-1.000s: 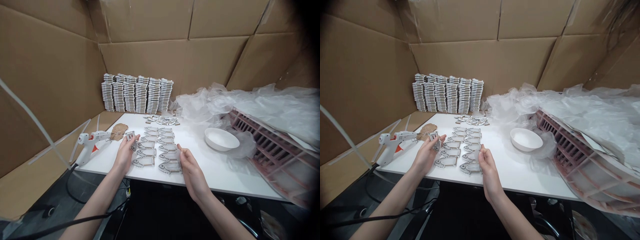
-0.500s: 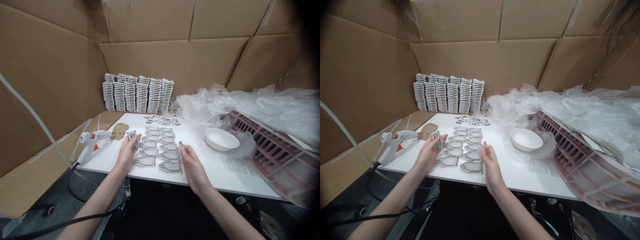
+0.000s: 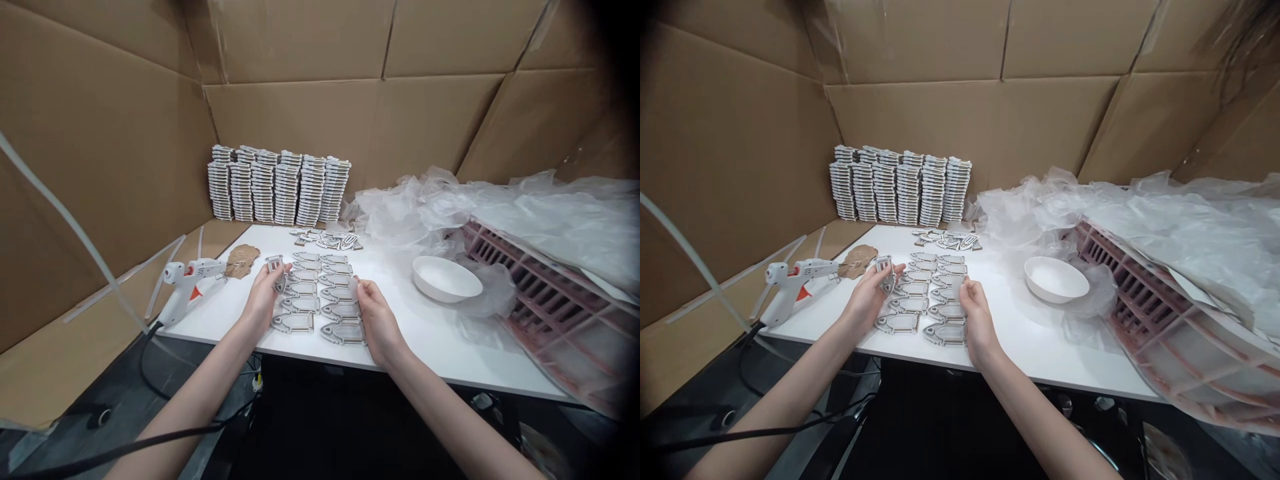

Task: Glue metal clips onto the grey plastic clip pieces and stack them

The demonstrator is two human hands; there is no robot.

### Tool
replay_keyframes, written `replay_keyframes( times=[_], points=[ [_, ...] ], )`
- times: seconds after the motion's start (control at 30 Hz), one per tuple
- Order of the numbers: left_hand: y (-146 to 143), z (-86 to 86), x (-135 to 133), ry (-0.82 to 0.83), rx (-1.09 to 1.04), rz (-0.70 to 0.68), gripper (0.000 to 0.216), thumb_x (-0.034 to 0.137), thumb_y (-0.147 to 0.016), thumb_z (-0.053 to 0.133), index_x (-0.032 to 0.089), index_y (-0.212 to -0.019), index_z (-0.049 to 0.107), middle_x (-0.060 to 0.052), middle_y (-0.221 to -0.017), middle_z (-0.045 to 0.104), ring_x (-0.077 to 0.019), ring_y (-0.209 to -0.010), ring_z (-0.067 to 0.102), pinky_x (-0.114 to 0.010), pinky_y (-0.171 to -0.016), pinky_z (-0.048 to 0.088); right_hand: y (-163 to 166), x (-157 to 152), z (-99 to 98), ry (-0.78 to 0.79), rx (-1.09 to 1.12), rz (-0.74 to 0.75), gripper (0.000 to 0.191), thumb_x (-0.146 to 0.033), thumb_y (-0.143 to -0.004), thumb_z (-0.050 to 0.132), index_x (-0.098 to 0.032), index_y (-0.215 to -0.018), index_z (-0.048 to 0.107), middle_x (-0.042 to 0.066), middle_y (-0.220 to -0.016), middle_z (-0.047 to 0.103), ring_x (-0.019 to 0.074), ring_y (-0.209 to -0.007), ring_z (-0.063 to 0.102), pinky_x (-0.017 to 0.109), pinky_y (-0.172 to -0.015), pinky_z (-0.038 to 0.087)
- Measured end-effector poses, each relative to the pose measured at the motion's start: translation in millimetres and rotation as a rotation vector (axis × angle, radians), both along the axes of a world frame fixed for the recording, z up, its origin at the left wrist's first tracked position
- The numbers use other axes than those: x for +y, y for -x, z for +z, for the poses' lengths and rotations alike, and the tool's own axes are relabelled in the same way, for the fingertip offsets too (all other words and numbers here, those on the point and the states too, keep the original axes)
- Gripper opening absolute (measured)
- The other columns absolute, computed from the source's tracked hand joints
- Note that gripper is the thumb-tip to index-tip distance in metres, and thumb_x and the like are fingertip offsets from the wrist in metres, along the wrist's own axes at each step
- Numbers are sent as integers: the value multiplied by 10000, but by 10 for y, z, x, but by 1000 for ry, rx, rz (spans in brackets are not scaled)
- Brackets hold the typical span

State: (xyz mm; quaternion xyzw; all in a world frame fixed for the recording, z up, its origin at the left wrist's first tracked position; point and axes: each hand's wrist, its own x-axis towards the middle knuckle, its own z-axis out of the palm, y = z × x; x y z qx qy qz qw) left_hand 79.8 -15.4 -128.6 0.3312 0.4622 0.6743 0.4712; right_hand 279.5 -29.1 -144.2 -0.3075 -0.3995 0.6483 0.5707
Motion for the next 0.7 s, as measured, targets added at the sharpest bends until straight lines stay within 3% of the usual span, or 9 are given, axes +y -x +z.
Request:
replay_keyframes(
  times=[0.47,0.7],
  points=[
    [-33,-2,-25,-2,18,-28,183,326,-841,651,212,-983,667,-66,-1273,637,-250,-1264,519,-375,-1013,446,51,-3,7,-32,7,-23,320,-520,-778,670,-246,-766,503,-23,-1058,629,202,-977,568,334,-818,455],
    [-38,21,-36,-2,21,-31,185,326,-839,649,219,-988,669,-63,-1307,616,-250,-1264,516,-369,-1006,441,40,-13,6,-17,28,-22,322,-520,-766,679,-245,-788,513,-10,-1015,637,208,-923,581,345,-771,475]
  ],
)
